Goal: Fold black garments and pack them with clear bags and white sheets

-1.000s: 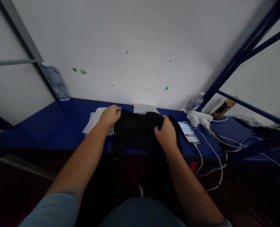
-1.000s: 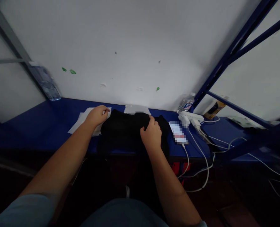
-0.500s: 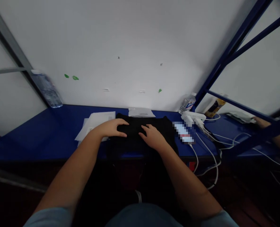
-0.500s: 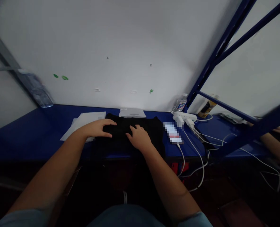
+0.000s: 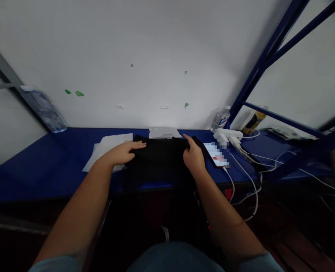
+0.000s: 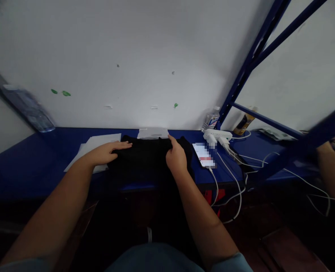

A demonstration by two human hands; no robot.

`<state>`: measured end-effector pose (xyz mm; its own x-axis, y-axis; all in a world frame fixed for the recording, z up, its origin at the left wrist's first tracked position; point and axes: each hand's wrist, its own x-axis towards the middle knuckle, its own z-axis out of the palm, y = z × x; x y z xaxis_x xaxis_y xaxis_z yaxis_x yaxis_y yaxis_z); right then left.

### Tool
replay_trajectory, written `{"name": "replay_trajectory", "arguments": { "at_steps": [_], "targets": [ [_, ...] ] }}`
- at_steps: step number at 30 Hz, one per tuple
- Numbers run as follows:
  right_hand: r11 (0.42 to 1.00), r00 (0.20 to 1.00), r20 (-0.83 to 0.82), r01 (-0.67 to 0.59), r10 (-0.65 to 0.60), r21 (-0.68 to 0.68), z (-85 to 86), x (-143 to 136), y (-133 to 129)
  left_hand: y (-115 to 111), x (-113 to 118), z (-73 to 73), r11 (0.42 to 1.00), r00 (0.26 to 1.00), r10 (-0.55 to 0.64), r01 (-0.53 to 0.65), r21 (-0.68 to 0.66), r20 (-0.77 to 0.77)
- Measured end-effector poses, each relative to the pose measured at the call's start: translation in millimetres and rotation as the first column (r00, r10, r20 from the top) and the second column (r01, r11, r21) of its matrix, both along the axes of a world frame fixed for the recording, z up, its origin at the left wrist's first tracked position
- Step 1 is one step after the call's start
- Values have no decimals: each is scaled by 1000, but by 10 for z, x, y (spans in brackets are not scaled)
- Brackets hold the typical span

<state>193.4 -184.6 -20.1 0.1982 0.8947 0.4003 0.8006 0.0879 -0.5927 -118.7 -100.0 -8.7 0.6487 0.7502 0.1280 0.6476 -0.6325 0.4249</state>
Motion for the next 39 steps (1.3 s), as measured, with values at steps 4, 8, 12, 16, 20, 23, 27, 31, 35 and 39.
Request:
{"name": "replay_trajectory", "arguments": {
  "at_steps": [4, 8, 12, 16, 20, 23, 27, 31, 35, 39],
  "targets": [
    [989, 982, 111, 149, -150, 16, -41, 235, -119, -2, -4, -17, 997, 994, -70, 73, -28, 79],
    [918, 880, 282, 396, -382, 10, -85, 282, -247, 11, 136, -70, 998, 995, 59, -60, 7, 86],
    [969, 894, 395, 244, -213, -30, -132, 255, -203, 37, 228, -104, 994, 996, 80, -82, 67, 27],
    [956, 879, 472, 77, 69, -284, -165, 316, -4, 39, 204, -101, 994, 985, 103, -106, -14, -140],
    [978, 855, 503, -27, 129, -207, -82, 391, 268, 41, 231, -18, 990, 961, 119, -134, -45, -248],
    [952, 819, 504, -157, 275, -263, -10, 425, 465, 97, 341, 99, 986, 950, 155, -164, -14, -270],
    [917, 789, 498, -202, 360, -344, -41, 486, 611, 221, 486, 179, 987, 935, 129, -155, -53, -331],
    [936, 816, 480, -197, 322, -292, -141, 555, 634, 288, 478, 95, 992, 952, 112, -126, -32, -286],
    [945, 825, 484, -170, 292, -281, -170, 572, 623, 298, 387, -24, 993, 964, 119, -119, 14, -238],
    [940, 823, 480, -180, 305, -289, -118, 564, 627, 319, 329, -87, 993, 973, 118, -113, 35, -196]
  ]
}}
